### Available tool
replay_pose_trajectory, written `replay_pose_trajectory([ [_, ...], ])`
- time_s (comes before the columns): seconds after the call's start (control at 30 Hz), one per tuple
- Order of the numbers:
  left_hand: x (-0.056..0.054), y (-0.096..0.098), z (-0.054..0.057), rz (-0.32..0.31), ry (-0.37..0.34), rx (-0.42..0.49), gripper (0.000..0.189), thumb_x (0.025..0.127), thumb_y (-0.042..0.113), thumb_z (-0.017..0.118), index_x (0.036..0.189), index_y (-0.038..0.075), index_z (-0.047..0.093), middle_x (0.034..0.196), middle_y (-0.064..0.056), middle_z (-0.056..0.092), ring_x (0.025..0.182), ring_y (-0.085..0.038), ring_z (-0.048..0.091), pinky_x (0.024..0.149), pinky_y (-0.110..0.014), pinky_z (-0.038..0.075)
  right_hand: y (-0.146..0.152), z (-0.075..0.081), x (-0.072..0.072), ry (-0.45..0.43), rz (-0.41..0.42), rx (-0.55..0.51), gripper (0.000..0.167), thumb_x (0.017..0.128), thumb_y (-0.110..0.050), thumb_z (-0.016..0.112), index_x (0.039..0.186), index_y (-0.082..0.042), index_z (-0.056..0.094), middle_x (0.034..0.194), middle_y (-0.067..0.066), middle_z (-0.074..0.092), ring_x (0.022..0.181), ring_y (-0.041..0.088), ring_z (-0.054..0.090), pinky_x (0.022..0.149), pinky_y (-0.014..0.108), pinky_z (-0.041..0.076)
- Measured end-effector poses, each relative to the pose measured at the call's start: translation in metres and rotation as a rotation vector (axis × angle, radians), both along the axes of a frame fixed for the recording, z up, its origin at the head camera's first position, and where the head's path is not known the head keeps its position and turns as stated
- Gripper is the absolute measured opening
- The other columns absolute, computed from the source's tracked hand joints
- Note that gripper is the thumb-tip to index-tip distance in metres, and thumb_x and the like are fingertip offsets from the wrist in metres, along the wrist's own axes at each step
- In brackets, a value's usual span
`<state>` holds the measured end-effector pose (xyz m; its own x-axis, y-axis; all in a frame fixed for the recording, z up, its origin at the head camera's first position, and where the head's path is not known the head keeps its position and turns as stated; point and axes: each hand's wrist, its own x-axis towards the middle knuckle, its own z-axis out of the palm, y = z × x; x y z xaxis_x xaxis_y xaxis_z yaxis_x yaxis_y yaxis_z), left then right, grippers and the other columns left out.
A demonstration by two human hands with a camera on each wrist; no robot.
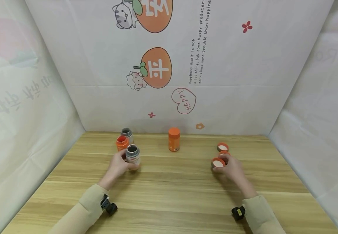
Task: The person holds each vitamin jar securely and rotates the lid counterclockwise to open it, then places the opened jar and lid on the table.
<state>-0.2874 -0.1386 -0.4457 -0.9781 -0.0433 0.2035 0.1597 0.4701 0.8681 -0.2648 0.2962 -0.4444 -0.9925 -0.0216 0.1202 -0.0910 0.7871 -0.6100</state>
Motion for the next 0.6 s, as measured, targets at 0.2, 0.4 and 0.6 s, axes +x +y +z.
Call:
replay_pose_trajectory([
  [0.2, -0.001, -0.007, 0.000, 0.013, -0.017, -0.017, 0.057, 0.056, 0.000, 0.086, 0.109, 0.000, 0.063, 0.102, -0.014, 0.069, 0.096, -0.027, 0.064, 0.087, -0.044, 0.050, 0.007, -0.002, -0.001, 0.010, -0.001, 0.021, 0.064, 0.075, -0.024, 0.079, 0.125, 0.007, 0.054, 0.119, 0.031, 0.058, 0.107, 0.045, 0.056, 0.084, 0.051, 0.048],
  [0.4, -0.003, -0.014, 0.000, 0.020, -0.024, -0.040, 0.059, 0.056, 0.000, 0.086, 0.110, 0.000, 0.063, 0.103, -0.014, 0.069, 0.098, -0.028, 0.064, 0.088, -0.044, 0.050, 0.012, -0.001, -0.002, 0.018, 0.005, 0.054, 0.061, 0.074, -0.024, 0.079, 0.120, 0.008, 0.055, 0.115, 0.033, 0.059, 0.104, 0.046, 0.057, 0.083, 0.053, 0.046],
  [0.6, -0.004, -0.020, -0.001, 0.028, -0.038, -0.058, 0.060, 0.057, 0.000, 0.086, 0.112, 0.000, 0.062, 0.105, -0.015, 0.068, 0.099, -0.029, 0.064, 0.088, -0.045, 0.050, 0.016, -0.001, -0.002, -0.002, 0.000, 0.078, 0.061, 0.074, -0.026, 0.079, 0.118, 0.009, 0.055, 0.113, 0.033, 0.060, 0.103, 0.046, 0.057, 0.083, 0.053, 0.046],
])
